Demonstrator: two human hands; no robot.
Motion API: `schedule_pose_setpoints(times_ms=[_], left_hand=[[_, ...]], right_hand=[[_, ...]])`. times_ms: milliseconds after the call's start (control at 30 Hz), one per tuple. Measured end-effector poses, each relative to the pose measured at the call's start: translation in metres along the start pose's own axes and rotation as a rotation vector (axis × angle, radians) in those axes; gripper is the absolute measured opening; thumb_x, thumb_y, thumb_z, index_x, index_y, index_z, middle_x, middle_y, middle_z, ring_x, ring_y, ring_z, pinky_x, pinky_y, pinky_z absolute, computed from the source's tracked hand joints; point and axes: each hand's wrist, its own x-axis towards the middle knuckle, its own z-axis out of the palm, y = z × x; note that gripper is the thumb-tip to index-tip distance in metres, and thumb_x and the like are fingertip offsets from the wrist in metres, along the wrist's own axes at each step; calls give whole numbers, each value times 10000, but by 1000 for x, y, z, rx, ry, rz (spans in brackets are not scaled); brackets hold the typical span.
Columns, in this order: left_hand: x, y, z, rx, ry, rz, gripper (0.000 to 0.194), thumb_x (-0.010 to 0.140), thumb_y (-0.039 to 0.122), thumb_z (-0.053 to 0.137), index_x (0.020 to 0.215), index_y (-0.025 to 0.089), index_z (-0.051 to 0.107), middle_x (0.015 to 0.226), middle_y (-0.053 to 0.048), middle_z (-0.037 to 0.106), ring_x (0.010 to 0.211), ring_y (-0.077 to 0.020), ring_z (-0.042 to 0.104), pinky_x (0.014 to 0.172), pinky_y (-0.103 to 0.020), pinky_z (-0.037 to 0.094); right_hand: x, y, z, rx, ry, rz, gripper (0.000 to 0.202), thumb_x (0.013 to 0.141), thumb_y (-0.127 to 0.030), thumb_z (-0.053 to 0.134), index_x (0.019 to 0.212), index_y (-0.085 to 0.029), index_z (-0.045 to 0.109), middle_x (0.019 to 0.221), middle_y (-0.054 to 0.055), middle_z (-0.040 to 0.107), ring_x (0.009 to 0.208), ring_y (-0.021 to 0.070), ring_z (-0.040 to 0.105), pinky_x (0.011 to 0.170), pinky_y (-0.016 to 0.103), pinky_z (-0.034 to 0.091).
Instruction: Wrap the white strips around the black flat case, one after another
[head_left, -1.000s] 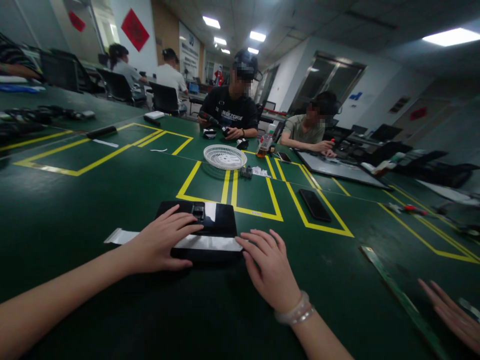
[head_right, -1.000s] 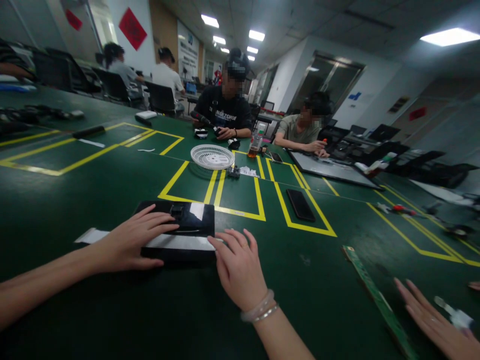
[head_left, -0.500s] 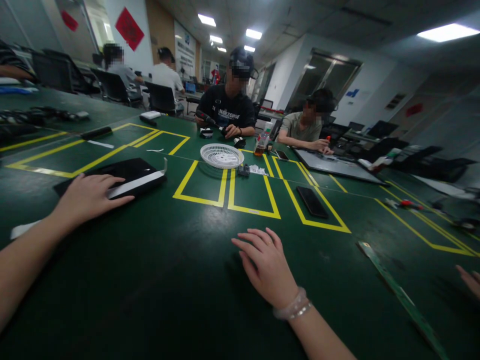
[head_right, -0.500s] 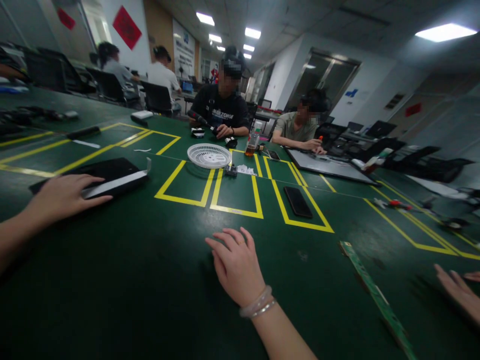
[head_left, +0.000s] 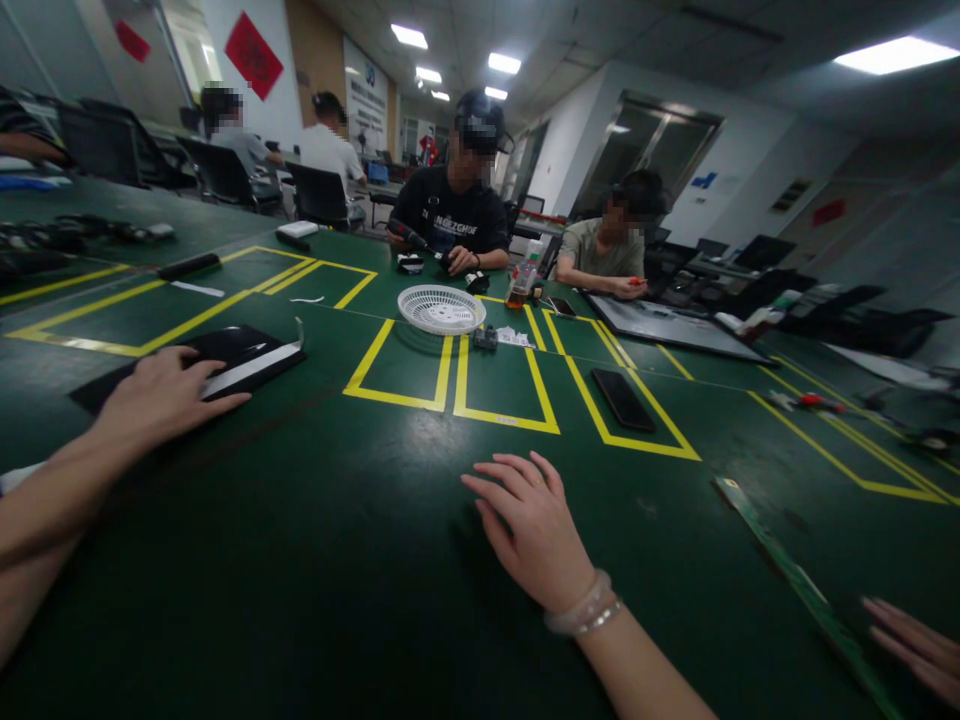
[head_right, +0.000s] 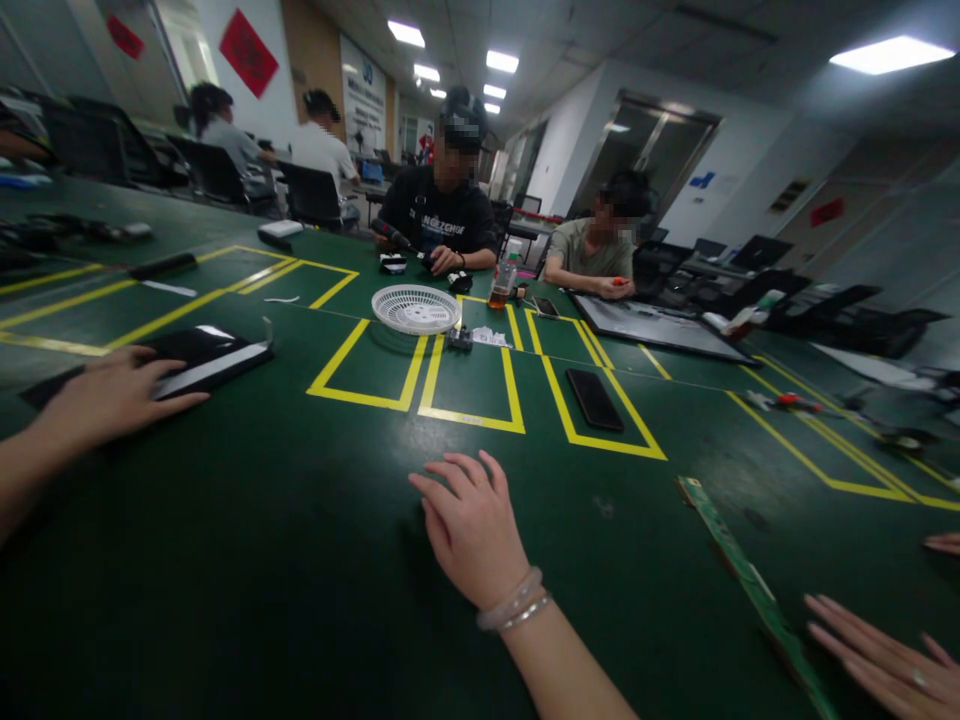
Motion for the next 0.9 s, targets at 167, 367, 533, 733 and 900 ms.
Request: schedule_pose_setpoints(times_ms=[167, 367, 533, 733, 900], left_hand=[[-3, 9, -4, 11, -97, -42, 893, 856, 717, 379, 1442, 47, 435, 1293, -271, 485, 1154, -429, 510, 895, -527, 468], [-7, 21, -5, -15, -85, -14, 680, 884, 503, 419, 1435, 104, 426, 1239, -172, 565, 1096, -326, 570, 880, -413, 489], [-2, 18, -2, -29, -80, -30, 761, 825, 448, 495, 1464, 49, 384, 1369, -235, 489, 1199, -380, 525, 976, -469, 452], [-8, 25, -8, -148, -108, -15, 770, 840, 398, 454, 1490, 10, 313, 1379, -238, 524, 1193, -386, 549, 978, -502, 454], [-34, 73, -14, -305, -176, 314, 689, 872, 443, 469, 1504, 197, 352, 1487, -93, 470, 1148, -280, 593, 955, -395, 501]], right_hand=[[0, 0, 2, 9, 1, -2, 341, 944, -182, 529, 1239, -319, 630, 1237, 12, 679, 1243, 236, 542, 1126, 549, 291], [1, -1, 1, 13, -14, 2, 342, 947, -185, 525, 1240, -328, 628, 1235, 8, 680, 1241, 235, 543, 1127, 547, 289], [1, -2, 2, 34, -13, 7, 325, 953, -196, 523, 1231, -326, 631, 1235, 3, 678, 1242, 232, 538, 1132, 542, 275], [0, -4, 1, 41, -31, 6, 326, 956, -192, 516, 1236, -318, 623, 1244, 7, 674, 1246, 233, 534, 1131, 544, 275], [1, -5, 1, 38, -34, -7, 388, 947, -194, 529, 1312, -322, 565, 1334, 32, 623, 1277, 232, 521, 1134, 541, 277]])
